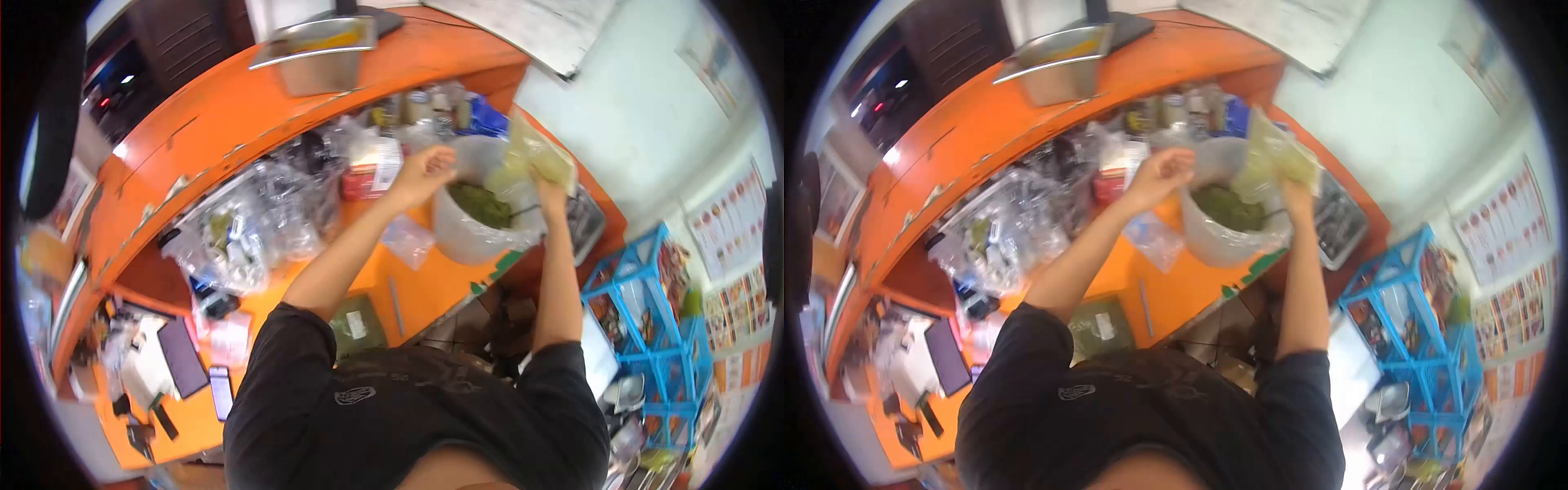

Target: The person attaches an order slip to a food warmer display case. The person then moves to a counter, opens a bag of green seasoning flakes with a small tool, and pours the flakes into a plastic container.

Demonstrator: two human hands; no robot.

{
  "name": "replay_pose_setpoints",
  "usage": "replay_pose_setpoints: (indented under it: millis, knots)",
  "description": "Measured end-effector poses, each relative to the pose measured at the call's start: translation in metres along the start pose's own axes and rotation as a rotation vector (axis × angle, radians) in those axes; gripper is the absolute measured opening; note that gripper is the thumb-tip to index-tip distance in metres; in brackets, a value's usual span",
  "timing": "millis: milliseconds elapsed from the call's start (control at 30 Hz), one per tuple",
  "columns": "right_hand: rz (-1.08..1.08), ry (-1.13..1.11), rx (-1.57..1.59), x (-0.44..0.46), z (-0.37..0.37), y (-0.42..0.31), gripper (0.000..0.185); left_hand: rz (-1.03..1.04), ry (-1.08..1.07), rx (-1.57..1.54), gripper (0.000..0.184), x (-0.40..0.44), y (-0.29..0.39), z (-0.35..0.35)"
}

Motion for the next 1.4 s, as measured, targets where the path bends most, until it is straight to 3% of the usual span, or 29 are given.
replay_pose_setpoints:
  millis: [67,100,133,167,200,267,333,400,500,567,600,633,667,733,767,800,867,967,1033,1067,1100,1167,1233,1300,1400]
  knots:
    - [0.112,0.008,-0.073,-0.003,0.002,0.024,0.038,0.027,0.066,0.082,0.028,-0.04,0.027,-0.025]
    - [-0.03,0.005,0.096,0.005,0.01,0.049,0.037,0.123,0.143,0.208,0.023,-0.065,0.057,-0.042]
    - [0.021,-0.072,0.068,0.006,0.005,0.047,0.04,0.217,0.22,0.337,0.019,-0.089,0.088,-0.054]
    - [0.056,0.0,0.202,0.011,0.009,0.068,0.04,0.3,0.281,0.461,0.015,-0.108,0.112,-0.065]
    - [0.131,0.014,0.388,0.002,0.006,0.061,0.045,0.377,0.485,0.541,0.014,-0.13,0.129,-0.092]
    - [0.132,0.128,0.439,-0.013,-0.004,0.041,0.044,0.521,0.86,0.665,0.01,-0.188,0.156,-0.14]
    - [-0.029,0.266,0.414,-0.03,-0.02,0.005,0.044,0.567,1.249,0.712,0.009,-0.243,0.167,-0.19]
    - [-0.081,0.394,0.457,-0.047,-0.017,-0.018,0.043,0.493,1.372,0.596,0.009,-0.279,0.163,-0.231]
    - [-0.02,0.493,0.623,-0.078,0.016,-0.045,0.034,0.37,1.4,1.104,0.016,-0.308,0.182,-0.239]
    - [0.077,0.227,0.368,-0.106,0.074,-0.051,0.026,0.367,1.559,1.3,0.031,-0.335,0.195,-0.24]
    - [-0.105,0.092,-0.106,-0.128,0.097,-0.093,0.026,0.368,1.637,1.398,0.038,-0.346,0.202,-0.242]
    - [-0.245,0.05,-0.302,-0.147,0.127,-0.116,0.026,0.278,1.717,1.397,0.059,-0.362,0.197,-0.258]
    - [-0.393,0.033,-0.485,-0.168,0.157,-0.138,0.026,0.166,1.753,1.331,0.063,-0.376,0.183,-0.278]
    - [-0.42,-0.079,-0.239,-0.208,0.226,-0.181,0.026,-0.048,1.813,1.19,0.07,-0.401,0.162,-0.312]
    - [-0.336,-0.158,0.111,-0.225,0.269,-0.2,0.026,-0.283,1.762,1.066,0.065,-0.405,0.158,-0.317]
    - [-0.204,-0.253,0.421,-0.239,0.339,-0.202,0.027,-0.275,1.677,0.925,0.063,-0.415,0.148,-0.33]
    - [-0.518,-0.142,0.695,-0.278,0.261,-0.377,0.023,-0.259,1.483,0.654,0.061,-0.434,0.111,-0.367]
    - [-0.746,-0.279,0.439,-0.292,0.343,-0.442,0.018,-0.164,1.539,0.76,0.039,-0.447,0.102,-0.388]
    - [-0.81,-0.403,0.387,-0.3,0.393,-0.465,0.02,-0.02,1.462,0.356,0.027,-0.449,0.099,-0.401]
    - [-0.888,-0.508,0.082,-0.311,0.428,-0.465,0.019,0.053,1.408,0.157,0.021,-0.444,0.101,-0.403]
    - [-0.95,-0.602,-0.231,-0.318,0.463,-0.458,0.018,0.178,1.414,0.198,0.016,-0.435,0.124,-0.392]
    - [-1.103,-0.85,-0.758,-0.323,0.495,-0.441,0.025,0.183,1.412,0.554,0.015,-0.418,0.158,-0.359]
    - [-1.01,-0.644,-0.598,-0.324,0.558,-0.403,0.033,0.274,1.436,0.934,0.013,-0.396,0.196,-0.317]
    - [-1.046,-0.595,-0.441,-0.33,0.589,-0.386,0.042,0.459,1.463,1.353,0.011,-0.37,0.227,-0.275]
    - [-1.138,-0.638,-0.334,-0.344,0.618,-0.367,0.048,0.208,0.973,0.75,0.02,-0.316,0.168,-0.282]
Point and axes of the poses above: each hand's wrist, its own x-axis towards the middle knuckle, its own z-axis out of the palm, y = z × x, the point moved 7 cm from there along x, towards the middle knuckle, and after that the axes turned 15 degrees about -x, right-handed, at the moved point
